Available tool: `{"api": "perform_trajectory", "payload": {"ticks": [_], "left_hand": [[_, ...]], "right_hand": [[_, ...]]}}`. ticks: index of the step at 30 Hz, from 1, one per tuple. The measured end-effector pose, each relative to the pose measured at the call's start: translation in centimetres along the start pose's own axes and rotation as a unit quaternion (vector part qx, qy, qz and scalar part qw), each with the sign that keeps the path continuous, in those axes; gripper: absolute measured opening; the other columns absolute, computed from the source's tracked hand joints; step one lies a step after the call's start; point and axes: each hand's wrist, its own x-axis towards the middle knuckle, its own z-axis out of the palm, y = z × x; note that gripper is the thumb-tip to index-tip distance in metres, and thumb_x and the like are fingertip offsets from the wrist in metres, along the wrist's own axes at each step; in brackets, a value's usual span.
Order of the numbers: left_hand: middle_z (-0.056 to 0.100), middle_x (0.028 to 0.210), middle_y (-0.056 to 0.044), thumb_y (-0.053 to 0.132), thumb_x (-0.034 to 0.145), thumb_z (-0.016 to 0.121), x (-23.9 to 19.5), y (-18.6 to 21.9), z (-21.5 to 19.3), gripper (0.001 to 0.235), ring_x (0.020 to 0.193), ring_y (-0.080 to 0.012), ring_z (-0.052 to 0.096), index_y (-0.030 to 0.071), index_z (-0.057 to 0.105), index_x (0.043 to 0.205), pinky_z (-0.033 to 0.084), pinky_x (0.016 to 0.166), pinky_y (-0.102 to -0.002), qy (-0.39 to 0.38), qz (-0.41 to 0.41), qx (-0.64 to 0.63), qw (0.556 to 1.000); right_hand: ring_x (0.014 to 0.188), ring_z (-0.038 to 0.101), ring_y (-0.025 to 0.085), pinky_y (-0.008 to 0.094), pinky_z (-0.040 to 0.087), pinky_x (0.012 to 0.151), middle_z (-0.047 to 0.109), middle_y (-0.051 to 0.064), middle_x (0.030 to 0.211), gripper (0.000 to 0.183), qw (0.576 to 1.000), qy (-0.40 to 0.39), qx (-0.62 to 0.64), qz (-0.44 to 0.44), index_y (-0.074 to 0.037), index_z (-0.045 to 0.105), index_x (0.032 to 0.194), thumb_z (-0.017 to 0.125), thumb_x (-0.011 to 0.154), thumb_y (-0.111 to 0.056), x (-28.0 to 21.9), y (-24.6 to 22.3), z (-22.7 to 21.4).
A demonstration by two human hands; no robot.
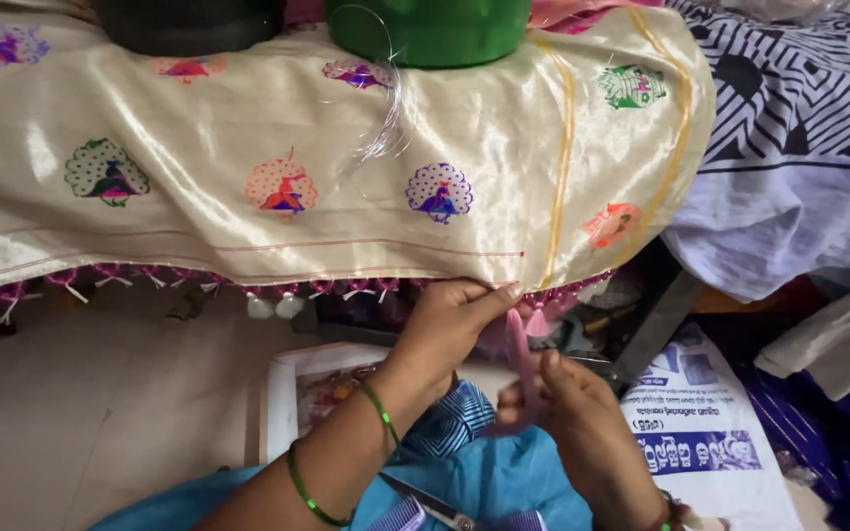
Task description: The person sits on the floor and works along the decorated border of a satin fabric, tying small white tassel bundles onto the edge one at a time. They then pick up pink tassel strands, trim with scissors, and comb the strands flat with a purple comb.
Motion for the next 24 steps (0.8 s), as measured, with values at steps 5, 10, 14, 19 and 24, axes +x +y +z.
{"api": "perform_trajectory", "payload": {"ticks": [5, 10, 14, 19, 24], "left_hand": [[0.071, 0.073, -0.002, 0.026, 0.096, 0.071, 0.4, -0.7, -0.5, 0.029, 0.063, -0.0062, 0.056, -0.001, 0.079, 0.089, 0.043, 0.059, -0.025, -0.022, 0.017, 0.021, 0.999], [0.074, 0.075, -0.004, 0.024, 0.094, 0.071, 0.5, -0.4, -0.1, 0.027, 0.065, -0.0073, 0.059, -0.001, 0.081, 0.09, 0.046, 0.063, -0.024, -0.009, 0.007, 0.037, 0.999], [0.077, 0.08, -0.003, 0.023, 0.095, 0.069, 0.9, -1.3, -0.3, 0.027, 0.07, -0.0066, 0.064, -0.001, 0.08, 0.091, 0.051, 0.069, -0.025, -0.013, 0.024, 0.018, 0.999], [0.071, 0.083, 0.0, 0.026, 0.105, 0.064, 1.2, -4.2, -1.5, 0.03, 0.077, -0.0072, 0.061, 0.001, 0.076, 0.096, 0.051, 0.074, -0.026, -0.062, 0.054, -0.033, 0.996], [0.074, 0.092, 0.002, 0.02, 0.102, 0.064, 0.4, -4.3, -2.0, 0.022, 0.086, -0.0066, 0.064, 0.0, 0.075, 0.107, 0.053, 0.082, -0.025, -0.089, 0.085, 0.003, 0.992]], "right_hand": [[0.059, 0.07, 0.023, 0.04, 0.058, 0.068, 0.072, 0.012, 0.068, 0.041, 1.0, -0.003, -0.015, 0.026, 0.003, 0.071, 0.097, 0.057, 0.097, -0.036, -0.7, -0.5, -0.5], [0.058, 0.07, 0.025, 0.043, 0.052, 0.063, 0.07, 0.014, 0.063, 0.036, 1.0, -0.014, -0.02, 0.019, 0.005, 0.069, 0.097, 0.061, 0.102, -0.03, -1.1, 0.5, -1.3], [0.056, 0.07, 0.025, 0.045, 0.056, 0.074, 0.07, 0.013, 0.061, 0.036, 0.999, -0.008, -0.022, 0.03, 0.005, 0.069, 0.097, 0.06, 0.1, -0.029, -2.2, -0.9, 0.5], [0.053, 0.071, 0.024, 0.046, 0.056, 0.079, 0.072, 0.012, 0.06, 0.038, 0.998, 0.028, 0.008, 0.052, 0.003, 0.07, 0.099, 0.054, 0.093, -0.031, -2.7, -2.0, 0.7], [0.044, 0.065, 0.021, 0.048, 0.061, 0.085, 0.069, 0.011, 0.056, 0.032, 0.998, -0.016, 0.017, 0.055, 0.003, 0.068, 0.097, 0.057, 0.098, -0.027, -3.0, -1.4, -0.9]]}}
